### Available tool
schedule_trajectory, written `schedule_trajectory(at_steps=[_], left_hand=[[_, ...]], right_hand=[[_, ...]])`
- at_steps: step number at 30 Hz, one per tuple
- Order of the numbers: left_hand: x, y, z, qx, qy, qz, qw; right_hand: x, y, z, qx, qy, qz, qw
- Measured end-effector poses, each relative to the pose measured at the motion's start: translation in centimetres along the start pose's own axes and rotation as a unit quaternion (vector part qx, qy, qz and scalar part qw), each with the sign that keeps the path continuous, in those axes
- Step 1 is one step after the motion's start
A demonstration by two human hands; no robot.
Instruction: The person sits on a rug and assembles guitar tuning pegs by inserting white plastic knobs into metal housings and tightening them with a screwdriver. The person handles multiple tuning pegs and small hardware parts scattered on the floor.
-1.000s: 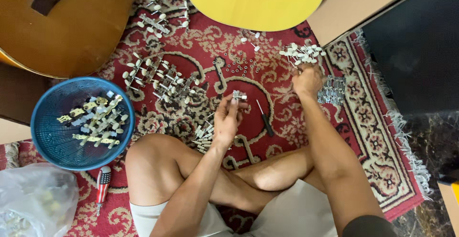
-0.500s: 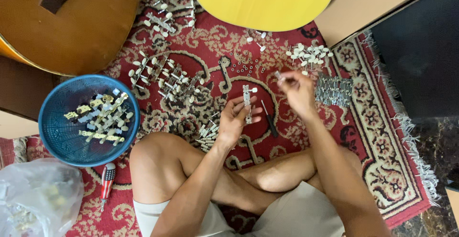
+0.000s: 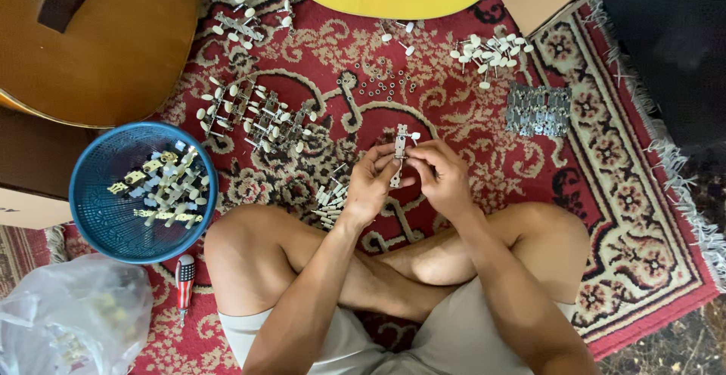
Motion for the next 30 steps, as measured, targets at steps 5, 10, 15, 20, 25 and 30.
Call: schedule_trajectory(at_steps=[5,10,15,20,25,30], left_hand=[[-0.3,-0.1,-0.2,-0.001,0.011,-0.005,1.000],[-0.9,-0.1,-0.3,-0.008,0.010,0.028,1.000],[-1.3,0.3,-0.6,-0.001,-0.008,0.072,0.997],[-2.0,-0.1,-0.7,0.007,-0.023,0.084,0.996],[-3.0,-0.6,-1.5,-0.003,-0.054,0.100,0.993],[-3.4,-0.1,-1.3,-0.029,-0.084,0.187,0.978]], right_hand=[[0.3,0.1,0.2,-0.008,0.003,-0.019,1.000],[0.8,-0.2,-0.3,-0.012,0.056,-0.067,0.996],[0.0,-0.9,-1.1,-0.020,0.104,-0.118,0.987],[1.0,-0.9,-1.3,-0.039,0.132,-0.163,0.977],[1.8,-0.4,-0.3,-0.031,0.103,-0.108,0.988],[2.5,-0.6,-0.1,-0.050,0.115,-0.090,0.988]])
Point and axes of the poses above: each hand's wrist, its own z-axis towards the middle knuckle, its own y-axis out of the back of the hand, x = y × z, the point moved 8 cm from there along z, towards the middle knuckle, and after that the axes turned 6 degrees about z, right-handed, at the moved point
